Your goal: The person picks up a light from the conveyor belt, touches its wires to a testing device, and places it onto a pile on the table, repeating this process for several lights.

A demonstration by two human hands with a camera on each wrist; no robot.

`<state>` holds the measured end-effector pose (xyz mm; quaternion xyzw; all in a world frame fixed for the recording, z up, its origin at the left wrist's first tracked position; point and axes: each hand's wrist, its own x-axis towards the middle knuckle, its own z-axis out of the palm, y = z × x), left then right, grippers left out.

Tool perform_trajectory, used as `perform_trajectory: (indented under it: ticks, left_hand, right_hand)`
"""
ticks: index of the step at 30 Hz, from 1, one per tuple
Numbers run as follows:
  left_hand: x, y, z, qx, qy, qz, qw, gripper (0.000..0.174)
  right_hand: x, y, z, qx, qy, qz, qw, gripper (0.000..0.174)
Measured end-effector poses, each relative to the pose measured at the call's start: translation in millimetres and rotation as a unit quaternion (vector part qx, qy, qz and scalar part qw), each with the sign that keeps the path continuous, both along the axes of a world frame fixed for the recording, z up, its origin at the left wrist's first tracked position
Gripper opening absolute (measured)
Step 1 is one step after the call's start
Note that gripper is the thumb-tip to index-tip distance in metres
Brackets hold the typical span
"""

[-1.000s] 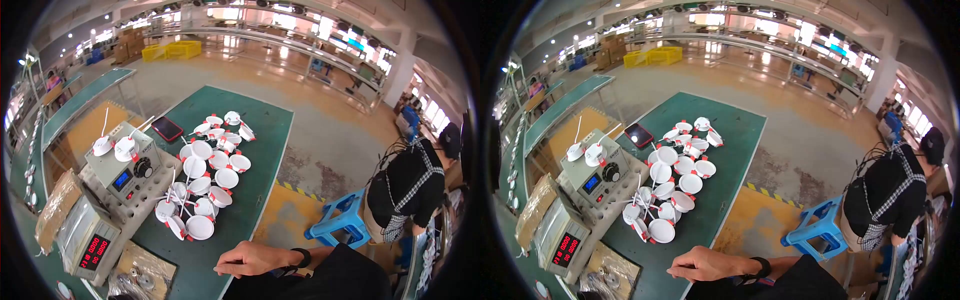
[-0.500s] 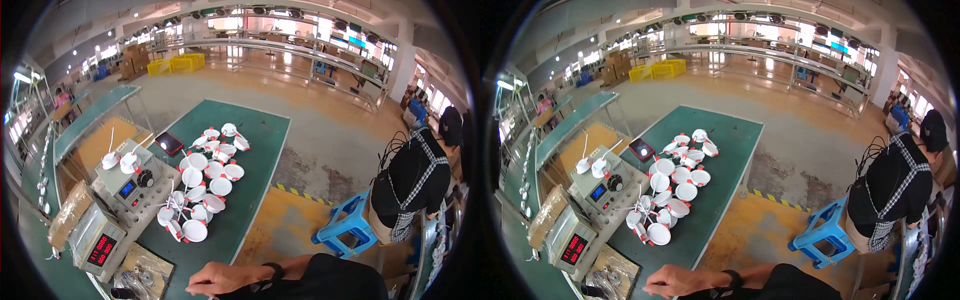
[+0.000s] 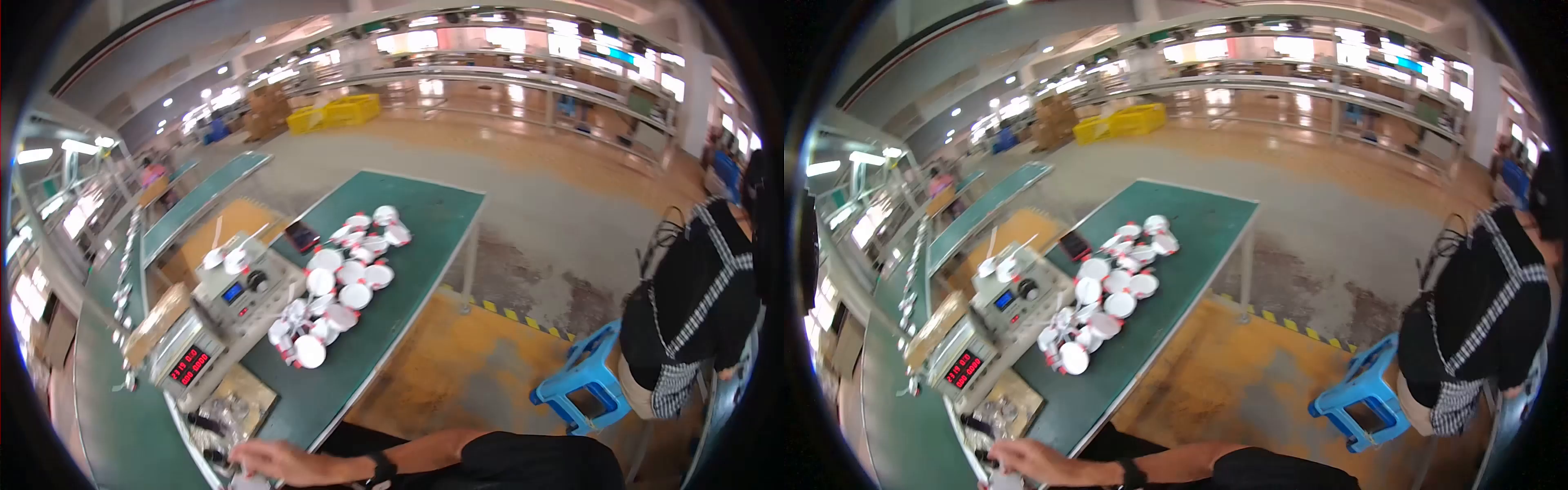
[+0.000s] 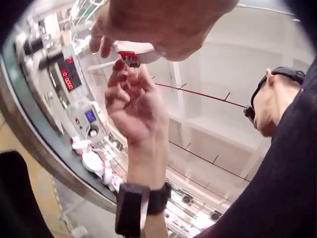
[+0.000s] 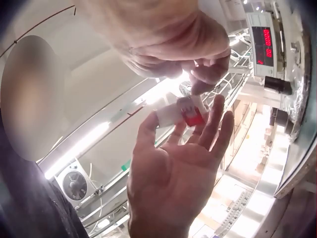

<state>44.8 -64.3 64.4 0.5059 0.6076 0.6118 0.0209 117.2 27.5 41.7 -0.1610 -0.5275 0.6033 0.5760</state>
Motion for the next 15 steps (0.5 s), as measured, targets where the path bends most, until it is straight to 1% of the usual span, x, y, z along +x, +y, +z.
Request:
perform_trajectory:
  ticks: [1, 2, 3, 4, 5, 6, 7, 8, 9, 10, 11, 13, 14, 15]
  left_hand:
    - [-4, -2, -7, -0.023, 0.086, -0.038, 0.995, 0.039]
    - [17, 2, -3, -0.022, 0.012, -0.011, 1.000, 0.031]
    - [20, 10, -33, 0.003, -0.104, -0.064, 0.992, 0.046]
    - [14, 8, -62, 0.037, -0.214, -0.109, 0.970, 0.069]
    - [35, 6, -61, 0.068, -0.276, -0.146, 0.948, 0.072]
    - [48, 4, -52, 0.053, -0.305, -0.176, 0.934, 0.073]
    - [49, 0, -47, 0.039, -0.337, -0.215, 0.916, 0.074]
    - [36, -4, -49, 0.000, -0.333, -0.243, 0.911, 0.075]
    - [25, -9, -52, -0.045, -0.332, -0.281, 0.899, 0.075]
    - [11, -9, -51, -0.085, -0.321, -0.319, 0.888, 0.075]
    - [-5, -9, -44, -0.126, -0.270, -0.323, 0.898, 0.069]
    - [-30, -4, -24, -0.129, -0.279, -0.282, 0.909, 0.057]
    - [-43, -1, -6, -0.178, -0.251, -0.206, 0.929, 0.041]
    - [-52, 10, -8, -0.110, -0.231, -0.141, 0.956, 0.029]
  right_hand:
    - [8, 6, -9, -0.010, -0.019, -0.001, 1.000, 0.030]
    - [13, 12, -19, -0.020, -0.020, -0.024, 0.999, 0.029]
    - [18, 16, -16, -0.062, 0.048, 0.012, 0.997, 0.035]
    - [34, 15, -13, -0.096, 0.043, 0.032, 0.994, 0.039]
    - [42, 14, -3, -0.126, 0.040, 0.010, 0.991, 0.041]
    - [51, 14, 10, -0.147, 0.030, 0.001, 0.989, 0.047]
    - [54, 19, 11, -0.139, 0.012, 0.006, 0.990, 0.056]
    - [55, 21, 19, -0.130, -0.008, 0.002, 0.992, 0.062]
    - [56, 20, 24, -0.118, -0.022, -0.020, 0.993, 0.050]
    - [60, 24, 27, -0.107, -0.077, 0.014, 0.991, 0.041]
    - [62, 29, 30, -0.094, -0.131, 0.048, 0.986, 0.036]
    - [54, 29, 30, -0.081, -0.184, 0.047, 0.979, 0.029]
    - [47, 29, 32, -0.069, -0.210, 0.052, 0.974, 0.029]
    - [42, 27, 36, -0.040, -0.235, 0.042, 0.970, 0.027]
